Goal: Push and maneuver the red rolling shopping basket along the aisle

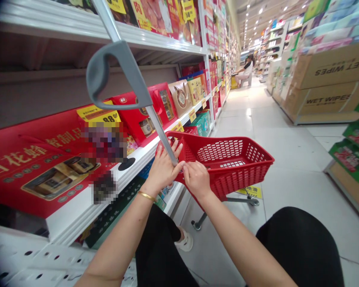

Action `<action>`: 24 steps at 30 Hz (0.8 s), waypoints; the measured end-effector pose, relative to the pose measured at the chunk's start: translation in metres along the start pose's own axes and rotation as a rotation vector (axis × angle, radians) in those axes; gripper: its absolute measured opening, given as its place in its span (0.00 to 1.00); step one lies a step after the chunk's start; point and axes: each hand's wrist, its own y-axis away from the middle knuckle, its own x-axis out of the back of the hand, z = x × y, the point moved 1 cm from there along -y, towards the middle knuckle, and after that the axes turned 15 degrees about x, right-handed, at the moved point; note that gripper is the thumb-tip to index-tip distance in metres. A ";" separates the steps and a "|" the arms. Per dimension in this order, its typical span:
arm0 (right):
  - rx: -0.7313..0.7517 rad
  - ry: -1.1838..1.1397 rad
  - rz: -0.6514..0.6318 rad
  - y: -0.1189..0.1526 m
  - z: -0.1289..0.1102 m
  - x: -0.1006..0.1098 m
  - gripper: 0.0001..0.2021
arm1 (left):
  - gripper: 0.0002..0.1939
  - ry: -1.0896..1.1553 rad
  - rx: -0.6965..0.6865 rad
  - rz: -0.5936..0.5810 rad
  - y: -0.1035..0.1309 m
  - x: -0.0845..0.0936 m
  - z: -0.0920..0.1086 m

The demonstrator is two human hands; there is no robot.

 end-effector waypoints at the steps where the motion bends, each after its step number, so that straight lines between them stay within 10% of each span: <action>1: 0.040 -0.003 -0.016 0.000 -0.002 -0.001 0.16 | 0.34 -0.004 -0.004 0.000 0.000 0.001 -0.001; 9: -0.032 0.163 -0.043 0.031 0.051 0.021 0.18 | 0.39 0.079 0.018 0.030 0.005 0.000 -0.009; 15: 0.020 0.097 -0.085 0.010 0.018 0.008 0.16 | 0.41 0.260 0.119 0.517 0.050 0.000 0.012; 19: 0.016 0.085 -0.105 0.015 0.014 0.006 0.15 | 0.42 0.089 -0.176 0.005 0.046 0.000 0.059; 24: -0.005 0.104 -0.168 0.027 0.027 0.017 0.14 | 0.52 -0.092 0.003 -0.121 0.022 -0.029 0.073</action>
